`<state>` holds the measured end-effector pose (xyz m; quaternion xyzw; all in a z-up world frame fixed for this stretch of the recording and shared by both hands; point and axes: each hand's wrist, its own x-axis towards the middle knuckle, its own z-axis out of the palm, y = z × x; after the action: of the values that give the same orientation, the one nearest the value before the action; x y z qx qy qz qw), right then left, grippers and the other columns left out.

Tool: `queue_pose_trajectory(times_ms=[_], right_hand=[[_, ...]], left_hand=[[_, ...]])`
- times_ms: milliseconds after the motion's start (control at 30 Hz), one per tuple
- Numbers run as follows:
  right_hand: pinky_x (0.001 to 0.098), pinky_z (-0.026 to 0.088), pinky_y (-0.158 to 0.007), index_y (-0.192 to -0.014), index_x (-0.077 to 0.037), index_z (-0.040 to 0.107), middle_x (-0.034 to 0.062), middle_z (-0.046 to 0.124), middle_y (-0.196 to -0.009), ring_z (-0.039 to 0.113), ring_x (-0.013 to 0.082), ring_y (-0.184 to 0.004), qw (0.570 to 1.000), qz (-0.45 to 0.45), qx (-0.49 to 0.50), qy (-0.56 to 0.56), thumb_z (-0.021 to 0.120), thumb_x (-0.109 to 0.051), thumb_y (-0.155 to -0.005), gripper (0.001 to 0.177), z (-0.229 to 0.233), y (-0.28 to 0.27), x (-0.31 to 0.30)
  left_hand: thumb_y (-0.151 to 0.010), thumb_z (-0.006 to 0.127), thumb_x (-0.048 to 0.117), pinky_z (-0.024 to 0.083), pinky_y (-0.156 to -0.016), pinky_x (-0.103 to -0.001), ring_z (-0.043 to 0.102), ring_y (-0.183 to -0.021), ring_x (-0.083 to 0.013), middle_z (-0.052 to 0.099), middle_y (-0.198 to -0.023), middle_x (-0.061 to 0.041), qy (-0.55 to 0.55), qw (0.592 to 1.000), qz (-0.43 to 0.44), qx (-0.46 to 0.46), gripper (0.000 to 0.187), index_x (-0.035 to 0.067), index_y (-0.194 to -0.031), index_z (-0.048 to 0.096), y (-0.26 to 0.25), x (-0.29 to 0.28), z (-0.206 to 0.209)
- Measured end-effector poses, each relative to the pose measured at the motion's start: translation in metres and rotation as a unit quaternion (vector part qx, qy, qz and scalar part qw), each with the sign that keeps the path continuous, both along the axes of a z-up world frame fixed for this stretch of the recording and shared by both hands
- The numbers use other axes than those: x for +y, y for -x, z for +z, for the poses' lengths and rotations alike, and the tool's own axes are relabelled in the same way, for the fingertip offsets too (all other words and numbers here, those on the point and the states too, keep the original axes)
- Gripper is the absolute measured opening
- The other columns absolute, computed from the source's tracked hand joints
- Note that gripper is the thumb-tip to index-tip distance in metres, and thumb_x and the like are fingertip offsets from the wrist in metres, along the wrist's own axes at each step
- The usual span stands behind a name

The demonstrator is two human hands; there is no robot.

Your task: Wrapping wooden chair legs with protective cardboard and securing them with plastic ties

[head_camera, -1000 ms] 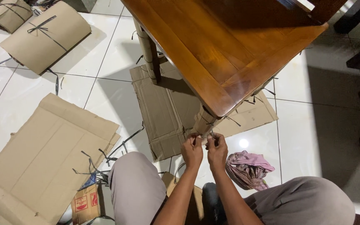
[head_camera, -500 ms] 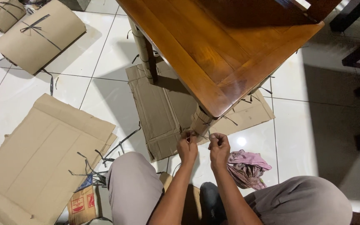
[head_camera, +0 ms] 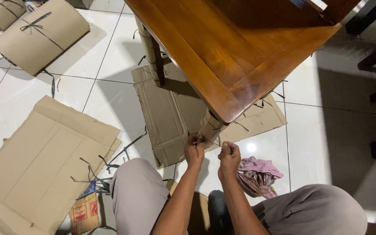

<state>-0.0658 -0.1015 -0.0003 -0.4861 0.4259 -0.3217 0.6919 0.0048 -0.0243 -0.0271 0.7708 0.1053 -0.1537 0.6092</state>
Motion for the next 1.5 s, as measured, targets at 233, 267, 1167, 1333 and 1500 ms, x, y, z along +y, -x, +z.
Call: queue_pose_trajectory(times_ms=[233,267,1167,1333,1500], right_hand=[[0.0240,0.045,-0.049,-0.107,-0.002,0.065,0.0043,0.051,-0.074,0.050,0.0117,-0.055,0.999,0.004,0.034,-0.022,0.065,-0.010,-0.097,0.013,-0.012,0.005,-0.012],[0.0233,0.045,-0.049,-0.108,-0.001,0.065,0.0044,0.051,-0.076,0.050,0.0113,-0.057,0.999,-0.001,0.039,-0.025,0.065,-0.013,-0.099,0.015,-0.012,0.007,-0.012],[0.0586,0.038,-0.117,-0.163,-0.018,0.026,0.0163,0.025,-0.169,0.034,0.0476,-0.148,0.932,0.301,0.183,-0.088,0.045,-0.010,-0.104,0.062,0.017,-0.012,0.011],[0.0486,0.048,-0.111,-0.165,-0.024,0.024,0.0128,0.031,-0.167,0.046,0.0412,-0.141,0.906,0.338,0.250,-0.057,0.050,-0.016,-0.103,0.068,0.022,-0.021,0.003],[0.0482,0.057,-0.100,-0.166,-0.026,0.019,0.0159,0.043,-0.160,0.068,0.0344,-0.115,0.844,0.418,0.333,0.032,0.054,-0.029,-0.102,0.073,-0.054,-0.018,-0.032]], left_hand=[[-0.103,0.057,0.025,0.053,-0.096,-0.056,0.065,-0.113,-0.0443,0.068,-0.108,-0.021,0.037,0.998,-0.006,-0.050,0.022,0.006,-0.108,0.066,0.010,0.005,0.030],[-0.103,0.056,0.022,0.054,-0.096,-0.057,0.065,-0.113,-0.0464,0.068,-0.107,-0.022,0.038,0.996,-0.005,-0.083,0.020,0.005,-0.108,0.066,0.012,0.005,0.033],[-0.076,0.052,-0.012,0.044,-0.114,-0.055,0.046,-0.140,-0.0453,0.053,-0.146,-0.021,0.078,0.982,-0.170,-0.038,0.080,0.013,-0.151,0.046,-0.007,0.007,-0.025],[-0.077,0.056,-0.013,0.042,-0.117,-0.052,0.043,-0.142,-0.0454,0.050,-0.149,-0.021,0.129,0.975,-0.182,-0.013,0.083,0.012,-0.154,0.042,-0.014,-0.007,-0.069],[-0.076,0.049,-0.020,0.039,-0.117,-0.056,0.042,-0.142,-0.0414,0.050,-0.148,-0.020,0.157,0.970,-0.183,-0.013,0.084,0.012,-0.154,0.042,-0.013,0.004,-0.031]])
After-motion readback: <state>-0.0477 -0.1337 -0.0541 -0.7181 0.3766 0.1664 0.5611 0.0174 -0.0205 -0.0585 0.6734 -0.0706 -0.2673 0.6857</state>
